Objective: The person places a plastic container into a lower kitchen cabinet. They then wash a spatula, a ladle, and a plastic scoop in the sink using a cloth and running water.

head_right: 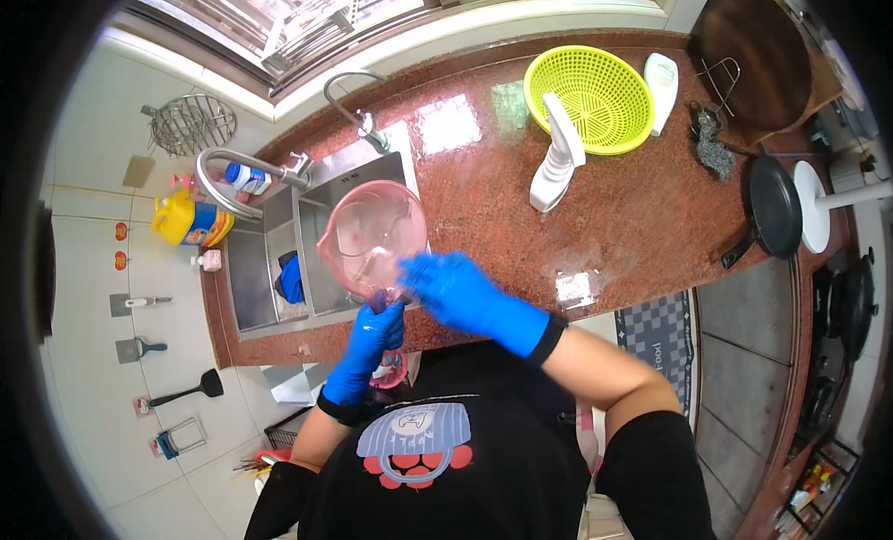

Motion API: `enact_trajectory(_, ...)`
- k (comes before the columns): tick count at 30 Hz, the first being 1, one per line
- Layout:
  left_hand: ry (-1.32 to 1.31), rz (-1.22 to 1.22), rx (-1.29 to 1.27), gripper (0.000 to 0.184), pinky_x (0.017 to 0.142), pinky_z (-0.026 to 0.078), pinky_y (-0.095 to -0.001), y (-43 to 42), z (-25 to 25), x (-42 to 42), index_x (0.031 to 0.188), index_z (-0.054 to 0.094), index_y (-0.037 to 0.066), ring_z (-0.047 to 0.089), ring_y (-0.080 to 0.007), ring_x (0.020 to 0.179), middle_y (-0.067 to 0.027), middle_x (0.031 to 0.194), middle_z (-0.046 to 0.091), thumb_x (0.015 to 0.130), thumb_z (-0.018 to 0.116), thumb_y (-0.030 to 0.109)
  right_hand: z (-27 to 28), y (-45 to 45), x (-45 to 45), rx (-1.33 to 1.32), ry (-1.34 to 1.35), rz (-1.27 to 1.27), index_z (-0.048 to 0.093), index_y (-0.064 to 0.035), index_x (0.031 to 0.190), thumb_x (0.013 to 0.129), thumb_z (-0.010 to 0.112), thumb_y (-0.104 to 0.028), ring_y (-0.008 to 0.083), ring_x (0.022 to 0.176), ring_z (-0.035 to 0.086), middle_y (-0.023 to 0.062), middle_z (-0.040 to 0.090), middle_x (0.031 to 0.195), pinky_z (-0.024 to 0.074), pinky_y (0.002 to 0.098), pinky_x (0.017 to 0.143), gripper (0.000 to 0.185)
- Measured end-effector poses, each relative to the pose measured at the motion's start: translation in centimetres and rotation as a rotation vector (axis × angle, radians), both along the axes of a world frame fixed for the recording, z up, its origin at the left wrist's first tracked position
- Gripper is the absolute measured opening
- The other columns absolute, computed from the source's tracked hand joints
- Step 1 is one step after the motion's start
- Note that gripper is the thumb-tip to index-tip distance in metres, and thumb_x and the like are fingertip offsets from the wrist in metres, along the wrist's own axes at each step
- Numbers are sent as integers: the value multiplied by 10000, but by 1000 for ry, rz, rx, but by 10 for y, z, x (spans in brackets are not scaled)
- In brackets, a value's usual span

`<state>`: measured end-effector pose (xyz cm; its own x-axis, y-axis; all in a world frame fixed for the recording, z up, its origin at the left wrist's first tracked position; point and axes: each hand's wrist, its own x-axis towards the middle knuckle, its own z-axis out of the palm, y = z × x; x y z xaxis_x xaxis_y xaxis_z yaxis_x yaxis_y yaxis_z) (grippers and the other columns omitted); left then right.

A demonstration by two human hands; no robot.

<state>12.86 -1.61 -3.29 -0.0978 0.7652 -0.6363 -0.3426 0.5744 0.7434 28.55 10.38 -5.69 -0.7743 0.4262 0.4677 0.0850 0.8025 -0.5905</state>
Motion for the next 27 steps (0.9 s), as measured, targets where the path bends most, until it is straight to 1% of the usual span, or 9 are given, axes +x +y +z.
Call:
enact_trajectory(2, 54, -79, -63, 138, 397, 263, -200, 7, 5, 1, 931, 514, 101, 368, -38, 458, 60, 600, 411, 865, 542, 219, -16, 31, 4, 187, -145, -170, 577, -28, 1032, 640, 608, -118, 262, 1047, 508, 120, 523, 1191, 464, 398, 771, 403)
enact_trajectory(4, -14, -124, -101, 145, 395, 255, -194, 8, 10, 9, 941, 507, 104, 355, -33, 450, 68, 586, 400, 872, 531, 229, -24, 33, -8, 111, -86, -181, 578, -26, 1029, 693, 611, -114, 290, 1007, 532, 116, 556, 1142, 458, 404, 803, 349)
enact_trajectory(7, -191, -164, -117, 105, 390, 235, -188, 9, 14, 21, 924, 500, 113, 319, -30, 431, 78, 555, 358, 875, 516, 205, -47, -15, -41, -388, 92, -119, 559, -44, 1079, 748, 582, -39, 278, 932, 576, 116, 595, 1060, 467, 358, 812, 332)
enact_trajectory(10, -211, -141, -129, 77, 382, 222, -198, 4, -6, 12, 826, 487, 125, 295, -35, 415, 79, 543, 337, 864, 516, 186, -1, -19, -49, -1155, 214, -130, 561, -21, 1026, 812, 541, -44, 188, 893, 582, 97, 614, 954, 465, 307, 802, 216)
enact_trajectory(13, -291, -156, -176, 105, 385, 223, -197, 15, 20, 29, 776, 453, 112, 306, -51, 413, 51, 537, 354, 843, 531, 132, 3, -8, -69, -1239, 520, -271, 548, -7, 946, 812, 562, -48, 116, 930, 530, 75, 585, 922, 462, 273, 778, 140)
enact_trajectory(19, -358, -108, -147, 161, 369, 203, -216, 9, 11, 19, 704, 426, 136, 263, -56, 388, 58, 514, 316, 842, 506, 124, 12, -17, -62, -852, 419, -92, 558, -55, 1025, 805, 575, -43, 235, 893, 558, 106, 489, 1062, 458, 320, 798, 222)
enact_trajectory(22, -477, -158, -172, 102, 371, 199, -206, 10, 19, 25, 770, 468, 114, 258, -48, 390, 65, 517, 314, 864, 502, 134, 26, 6, -61, -377, 464, -30, 562, -43, 984, 794, 580, -53, 294, 901, 550, 119, 503, 1028, 461, 340, 778, 192)
enact_trajectory(25, -479, -161, -167, 66, 374, 196, -197, 13, 37, 28, 888, 514, 89, 257, -43, 392, 71, 520, 308, 884, 497, 152, 16, 45, -64, -420, 294, -136, 565, -39, 936, 795, 576, -96, 328, 888, 536, 125, 527, 973, 461, 358, 748, 152)
enact_trajectory(27, -403, -137, -147, 117, 377, 200, -193, 16, 44, 27, 965, 523, 68, 259, -42, 396, 68, 524, 303, 890, 489, 151, 14, 62, -44, 49, 91, -261, 563, -38, 908, 805, 569, -124, 332, 882, 534, 123, 541, 938, 456, 371, 742, 135)
